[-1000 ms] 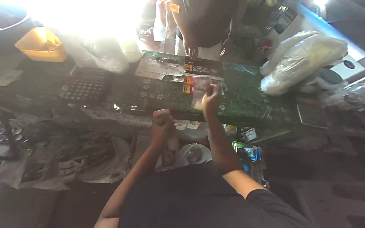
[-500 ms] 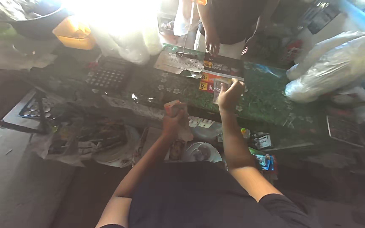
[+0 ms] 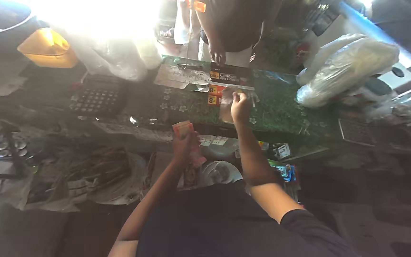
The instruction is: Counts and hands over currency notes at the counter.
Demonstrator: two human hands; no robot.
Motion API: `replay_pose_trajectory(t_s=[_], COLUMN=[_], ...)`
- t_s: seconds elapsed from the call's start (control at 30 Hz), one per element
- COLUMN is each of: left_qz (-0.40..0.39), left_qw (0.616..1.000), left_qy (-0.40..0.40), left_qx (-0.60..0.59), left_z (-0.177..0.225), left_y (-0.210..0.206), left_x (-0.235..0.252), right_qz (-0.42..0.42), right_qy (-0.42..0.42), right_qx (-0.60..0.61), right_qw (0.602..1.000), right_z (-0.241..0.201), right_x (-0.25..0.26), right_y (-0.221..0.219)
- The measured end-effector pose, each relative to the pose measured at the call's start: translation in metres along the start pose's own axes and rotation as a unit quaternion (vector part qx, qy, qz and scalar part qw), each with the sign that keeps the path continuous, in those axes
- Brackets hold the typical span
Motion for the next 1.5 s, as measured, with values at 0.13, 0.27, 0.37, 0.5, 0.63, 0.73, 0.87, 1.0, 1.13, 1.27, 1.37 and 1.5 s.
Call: replay_pose_trajectory(t_s=[0.13,0.27,0.37,0.5,0.63,0.73,0.87,1.0,1.13,1.27,1.37,1.5], left_qz=[-0.018,0.006,0.025,0.018,0.002,0.02,0.018,0.014,-0.012,-0.02,-0.034,-0.028], left_qw=[0.999,1.0,0.998,0.995,0.994,0.997,0.997,0.993,0.996,0.998,0.998,0.996], left_qy=[-0.013,-0.022,-0.021,-0.056,-0.057,-0.064,-0.076,-0.108,-0.072,-0.059,-0.048,-0.065], left_qx=[-0.035,0.014,0.055,0.075,0.089,0.029,0.027,0.052,0.055,-0.011,-0.036,-0.055], left_z=[0.006,0.013,0.016,0.01,0.01,0.017,0.013,0.016,0.017,0.01,0.005,0.004], left_y=[0.001,0.007,0.011,0.011,0.006,0.003,0.009,0.001,-0.006,-0.007,-0.006,-0.004], left_x=[-0.001,-0.002,-0.002,0.005,0.003,0.003,0.005,0.0,-0.004,-0.003,-0.004,-0.002], right_qz=[0.016,0.137,0.168,-0.175,-0.202,-0.175,-0.254,-0.301,-0.201,0.051,0.03,0.019], right_qy=[-0.044,0.018,0.129,0.145,0.138,0.01,-0.038,-0.01,0.015,0.001,-0.048,-0.05], right_qx=[-0.093,-0.059,0.035,0.08,0.189,0.271,0.348,0.274,0.184,0.096,-0.075,-0.16], right_qw=[0.995,0.989,0.977,0.971,0.951,0.947,0.902,0.913,0.962,0.994,0.996,0.986], right_z=[0.028,0.03,0.003,-0.019,-0.013,-0.003,-0.004,-0.006,-0.009,-0.001,0.013,0.033], right_x=[0.048,0.038,-0.019,-0.117,-0.151,-0.126,-0.115,-0.14,-0.123,-0.028,0.029,0.052], right_y=[-0.018,-0.018,0.003,-0.015,-0.03,-0.006,0.004,-0.02,-0.013,0.014,-0.005,-0.043])
Point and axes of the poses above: each hand's wrist, its own x-axis towards the middle knuckle, its own y-axis out of the back of the hand, z = x × y, the point moved 5 cm from there along x, towards the middle knuckle, and after that the axes turned 13 degrees about -y, right-handed, at the moved point
